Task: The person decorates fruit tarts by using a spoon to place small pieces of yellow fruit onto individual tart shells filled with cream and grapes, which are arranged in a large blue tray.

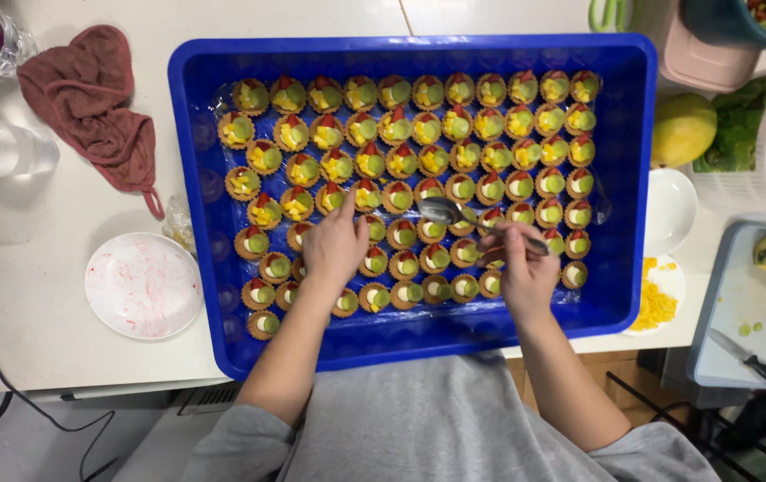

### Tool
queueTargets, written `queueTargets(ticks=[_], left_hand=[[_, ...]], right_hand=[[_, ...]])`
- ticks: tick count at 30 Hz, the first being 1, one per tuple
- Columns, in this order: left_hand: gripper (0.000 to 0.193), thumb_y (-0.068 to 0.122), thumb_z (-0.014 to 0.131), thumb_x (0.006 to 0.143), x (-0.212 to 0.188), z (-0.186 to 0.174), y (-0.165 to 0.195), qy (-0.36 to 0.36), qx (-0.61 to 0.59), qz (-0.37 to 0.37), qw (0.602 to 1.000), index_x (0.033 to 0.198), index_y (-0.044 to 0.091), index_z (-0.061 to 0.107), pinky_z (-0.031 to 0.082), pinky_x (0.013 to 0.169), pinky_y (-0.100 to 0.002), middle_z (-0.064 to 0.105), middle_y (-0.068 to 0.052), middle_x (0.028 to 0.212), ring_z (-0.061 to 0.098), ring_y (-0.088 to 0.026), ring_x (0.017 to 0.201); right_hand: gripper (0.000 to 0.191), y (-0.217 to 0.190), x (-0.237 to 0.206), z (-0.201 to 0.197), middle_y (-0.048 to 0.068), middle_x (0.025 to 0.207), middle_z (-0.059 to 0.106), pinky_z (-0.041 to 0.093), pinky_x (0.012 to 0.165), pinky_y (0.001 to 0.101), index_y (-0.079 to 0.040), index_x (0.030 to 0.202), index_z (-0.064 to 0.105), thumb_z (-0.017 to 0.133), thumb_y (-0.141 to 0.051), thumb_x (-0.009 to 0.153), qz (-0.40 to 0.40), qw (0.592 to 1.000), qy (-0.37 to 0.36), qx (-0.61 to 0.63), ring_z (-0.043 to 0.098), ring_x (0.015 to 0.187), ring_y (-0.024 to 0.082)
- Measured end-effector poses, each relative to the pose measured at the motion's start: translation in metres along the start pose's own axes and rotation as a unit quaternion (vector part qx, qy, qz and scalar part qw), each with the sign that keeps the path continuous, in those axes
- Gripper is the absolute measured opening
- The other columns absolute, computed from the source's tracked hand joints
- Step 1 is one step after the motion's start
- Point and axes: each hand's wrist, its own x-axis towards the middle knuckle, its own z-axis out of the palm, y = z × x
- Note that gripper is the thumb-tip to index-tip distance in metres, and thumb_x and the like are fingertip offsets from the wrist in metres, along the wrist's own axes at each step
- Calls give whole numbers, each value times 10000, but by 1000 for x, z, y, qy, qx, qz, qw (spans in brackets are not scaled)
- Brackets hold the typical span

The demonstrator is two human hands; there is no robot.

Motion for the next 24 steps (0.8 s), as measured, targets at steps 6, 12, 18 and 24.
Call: queueTargets(ticks=[6, 12, 18, 24], left_hand=[[476, 280, 612, 991, -20, -2, 8, 135, -36, 78, 987, 1420, 76, 599, 560, 589, -413, 728, -93, 812, 711, -268, 708], [418, 167, 700, 985, -89, 9, 77, 180, -164, 176, 954, 1391, 83, 648, 517, 608, -350, 678, -64, 770, 642, -201, 640], [524, 66, 710, 951, -133, 42, 167, 175, -258, 200, 929, 1451, 11, 562, 424, 528, -248, 632, -16, 755, 493, -80, 545], [532, 56, 724, 919, -151, 90, 247, 170, -253, 206, 930, 1432, 39, 585, 422, 522, -247, 640, -2, 758, 492, -74, 536]], right_hand=[[221, -22, -21, -84, 134, 925, 685, 599, 639, 335, 20, 1160, 607, 536, -189, 1151, -26, 988, 130, 82, 697, 784, 212], [244, -47, -75, -246, 115, 895, 671, 573, 620, 301, 16, 1126, 606, 523, -205, 1185, -128, 951, 280, -7, 710, 796, 195], [275, -11, -93, -365, 66, 823, 667, 535, 554, 252, 10, 1065, 662, 558, -232, 1143, -63, 930, 335, -137, 661, 697, 133], [270, 17, -79, -419, 36, 775, 669, 493, 519, 224, -21, 1028, 665, 554, -250, 1118, -10, 946, 274, -172, 645, 667, 91]])
